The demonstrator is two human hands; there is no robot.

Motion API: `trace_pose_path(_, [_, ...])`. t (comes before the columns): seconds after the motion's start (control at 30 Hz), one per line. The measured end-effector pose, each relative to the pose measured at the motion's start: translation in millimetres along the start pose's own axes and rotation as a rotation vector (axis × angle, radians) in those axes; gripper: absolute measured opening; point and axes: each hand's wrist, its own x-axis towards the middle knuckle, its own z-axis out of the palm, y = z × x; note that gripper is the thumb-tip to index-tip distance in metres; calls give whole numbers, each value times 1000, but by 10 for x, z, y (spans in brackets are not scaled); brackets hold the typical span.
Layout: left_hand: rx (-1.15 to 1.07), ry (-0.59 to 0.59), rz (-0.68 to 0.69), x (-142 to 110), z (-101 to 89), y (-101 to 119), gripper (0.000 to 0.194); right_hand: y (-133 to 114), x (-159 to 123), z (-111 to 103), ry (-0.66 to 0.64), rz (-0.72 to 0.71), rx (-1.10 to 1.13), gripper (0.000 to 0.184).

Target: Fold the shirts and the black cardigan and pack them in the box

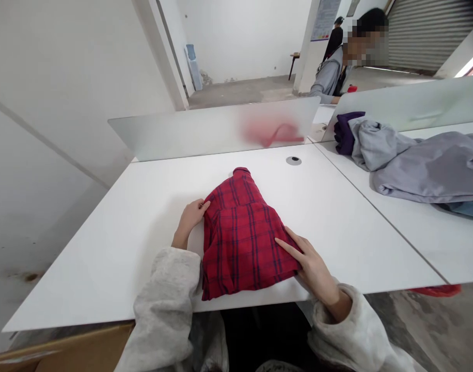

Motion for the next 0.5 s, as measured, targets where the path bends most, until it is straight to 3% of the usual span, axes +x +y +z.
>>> trace_pose_path(0.23, [-10, 39, -43, 2, 75, -60, 39, 107, 10, -90, -174, -92, -33, 76])
trace_pose_path(0.37, [19, 134, -103, -113, -48, 55, 35, 31, 22, -302, -263, -79, -69, 69])
trace_pose_path(0.43, [-15, 200, -45, -281, -146, 215, 38, -56, 68, -419, -288, -104, -65, 69])
trace_pose_path(0.5, [-100, 220, 132, -541, -197, 430, 42, -152, 146, -473, -255, -134, -66, 65])
